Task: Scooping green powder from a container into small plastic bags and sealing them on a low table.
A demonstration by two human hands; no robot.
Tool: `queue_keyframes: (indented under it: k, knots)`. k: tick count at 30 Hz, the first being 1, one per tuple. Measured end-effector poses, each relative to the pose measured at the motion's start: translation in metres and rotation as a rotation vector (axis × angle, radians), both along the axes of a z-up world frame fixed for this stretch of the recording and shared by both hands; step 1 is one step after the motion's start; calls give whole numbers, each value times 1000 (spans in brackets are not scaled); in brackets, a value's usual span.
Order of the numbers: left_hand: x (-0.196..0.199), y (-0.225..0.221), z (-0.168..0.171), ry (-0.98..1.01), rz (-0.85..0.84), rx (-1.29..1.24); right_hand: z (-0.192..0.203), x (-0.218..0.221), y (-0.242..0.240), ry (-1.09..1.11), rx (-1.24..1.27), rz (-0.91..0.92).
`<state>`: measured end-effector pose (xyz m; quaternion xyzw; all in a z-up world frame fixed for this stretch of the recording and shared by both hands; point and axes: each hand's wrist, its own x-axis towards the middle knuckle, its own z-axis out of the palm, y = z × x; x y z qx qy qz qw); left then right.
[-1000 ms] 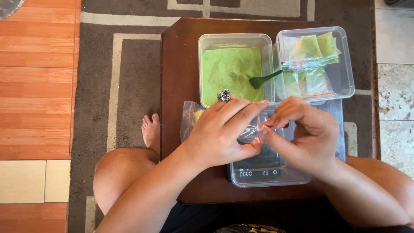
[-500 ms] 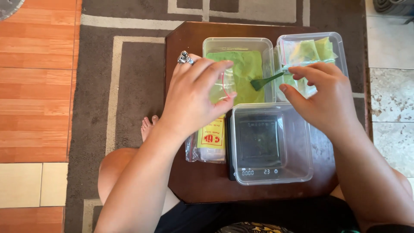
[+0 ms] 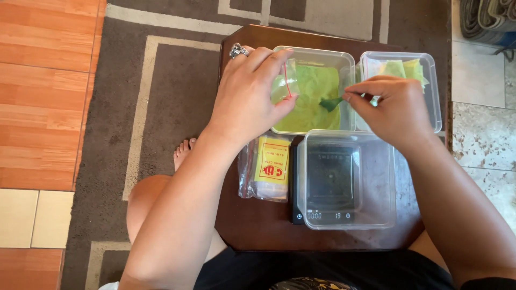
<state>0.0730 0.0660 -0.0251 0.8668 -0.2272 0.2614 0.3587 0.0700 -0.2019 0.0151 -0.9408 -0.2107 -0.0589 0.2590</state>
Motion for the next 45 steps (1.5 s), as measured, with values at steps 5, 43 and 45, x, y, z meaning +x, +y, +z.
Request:
queue_keyframes:
  k: [5, 43, 45]
  knots:
    - [2, 3, -1, -24, -10, 11, 3, 10, -4, -232, -118, 16]
    - [-3, 21, -9, 25, -3, 39, -44, 24, -17, 5, -153, -257]
    - [-3, 22, -10, 7, -6, 32, -45, 26, -19, 22, -142, -270]
